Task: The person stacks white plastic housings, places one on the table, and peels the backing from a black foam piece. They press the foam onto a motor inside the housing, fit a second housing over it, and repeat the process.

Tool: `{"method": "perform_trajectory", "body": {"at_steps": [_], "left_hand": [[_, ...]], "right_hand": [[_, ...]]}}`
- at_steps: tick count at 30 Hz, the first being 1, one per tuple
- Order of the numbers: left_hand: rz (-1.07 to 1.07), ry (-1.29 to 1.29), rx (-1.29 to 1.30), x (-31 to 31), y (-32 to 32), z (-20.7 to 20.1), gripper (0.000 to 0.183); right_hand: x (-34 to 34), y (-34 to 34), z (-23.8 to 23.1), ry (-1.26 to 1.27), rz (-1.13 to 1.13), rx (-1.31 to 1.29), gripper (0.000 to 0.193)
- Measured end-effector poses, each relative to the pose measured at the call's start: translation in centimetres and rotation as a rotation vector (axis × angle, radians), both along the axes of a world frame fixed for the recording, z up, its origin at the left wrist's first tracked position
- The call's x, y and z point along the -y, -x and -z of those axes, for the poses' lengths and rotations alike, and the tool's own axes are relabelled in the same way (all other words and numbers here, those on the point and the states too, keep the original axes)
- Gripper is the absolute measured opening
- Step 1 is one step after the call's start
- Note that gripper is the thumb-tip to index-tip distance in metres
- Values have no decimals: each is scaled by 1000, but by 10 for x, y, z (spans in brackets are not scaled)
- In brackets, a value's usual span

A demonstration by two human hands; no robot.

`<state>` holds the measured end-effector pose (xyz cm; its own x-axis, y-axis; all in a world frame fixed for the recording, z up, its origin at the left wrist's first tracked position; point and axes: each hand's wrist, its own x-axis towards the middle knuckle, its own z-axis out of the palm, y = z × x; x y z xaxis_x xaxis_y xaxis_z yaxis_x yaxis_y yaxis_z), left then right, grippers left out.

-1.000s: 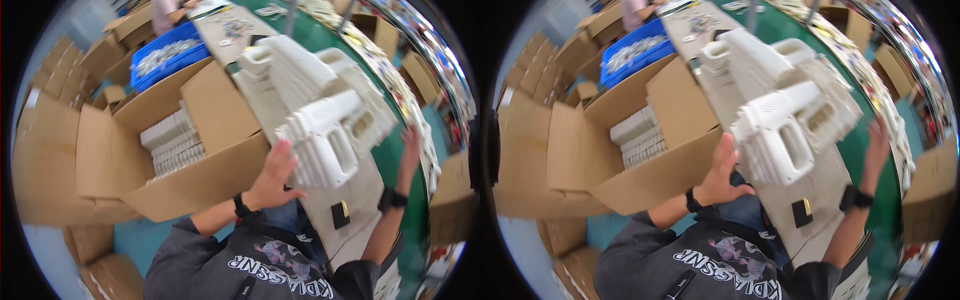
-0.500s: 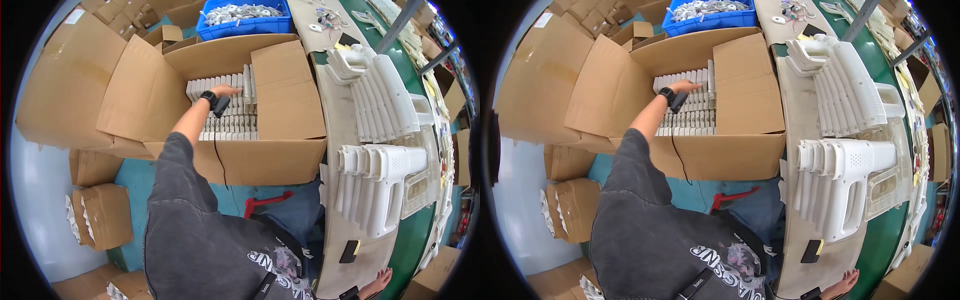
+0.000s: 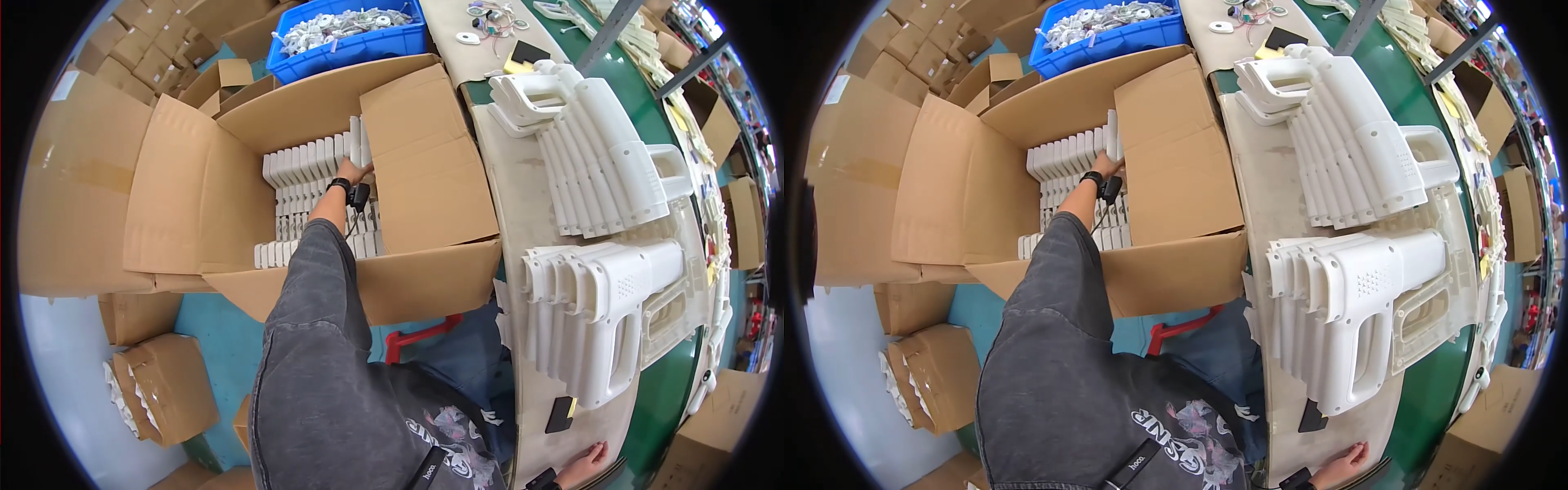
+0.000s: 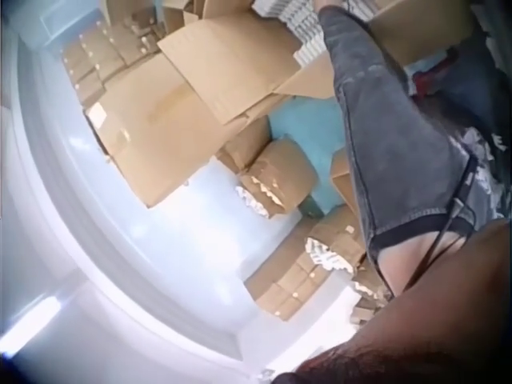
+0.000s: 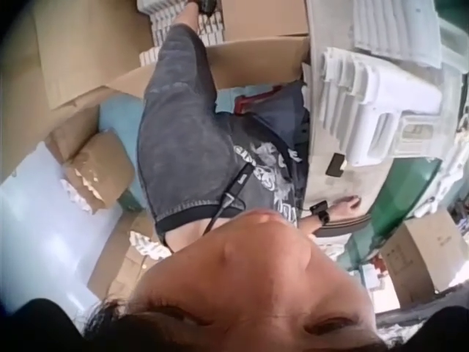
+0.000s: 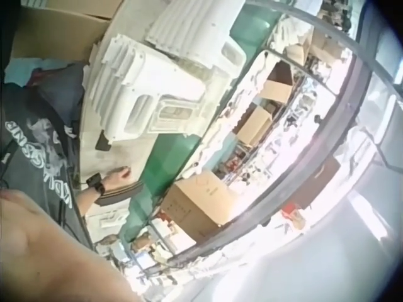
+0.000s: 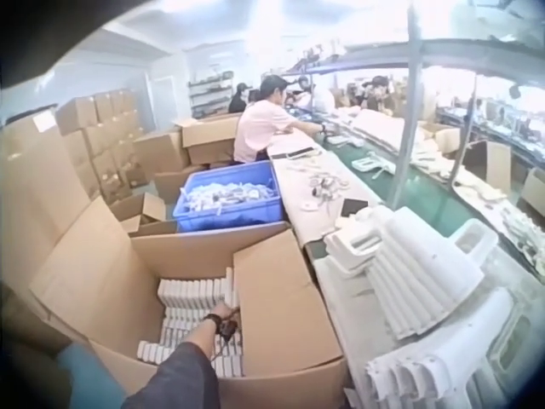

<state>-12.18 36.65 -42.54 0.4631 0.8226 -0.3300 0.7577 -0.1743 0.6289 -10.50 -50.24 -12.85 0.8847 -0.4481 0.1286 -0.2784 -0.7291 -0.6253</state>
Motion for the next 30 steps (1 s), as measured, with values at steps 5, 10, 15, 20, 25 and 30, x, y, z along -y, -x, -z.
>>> {"method": "perform_trajectory", "body": {"at_steps": [5,10,15,20,25,30], "left_hand": [[-23,19,155,6,25,-28,113],[-124,-214,-222,2,18,-53,125],[-225,-268,-386,34,-19,-64,123],[-377,-138,-304,7,-24,-59,108],[-305,31,-263,3,-34,-58,124],[-295,-80,-178,-5,1,-47,113]], "right_hand": [[-22,-10,-8,149,8,7,33],[18,-18,33,75,-26,108,32],[40,-16,45,93,-9,180,31],[46,-16,49,83,-48,158,31],[66,-11,61,18,-18,131,33],[68,-13,67,-102,-14,120,32]]}}
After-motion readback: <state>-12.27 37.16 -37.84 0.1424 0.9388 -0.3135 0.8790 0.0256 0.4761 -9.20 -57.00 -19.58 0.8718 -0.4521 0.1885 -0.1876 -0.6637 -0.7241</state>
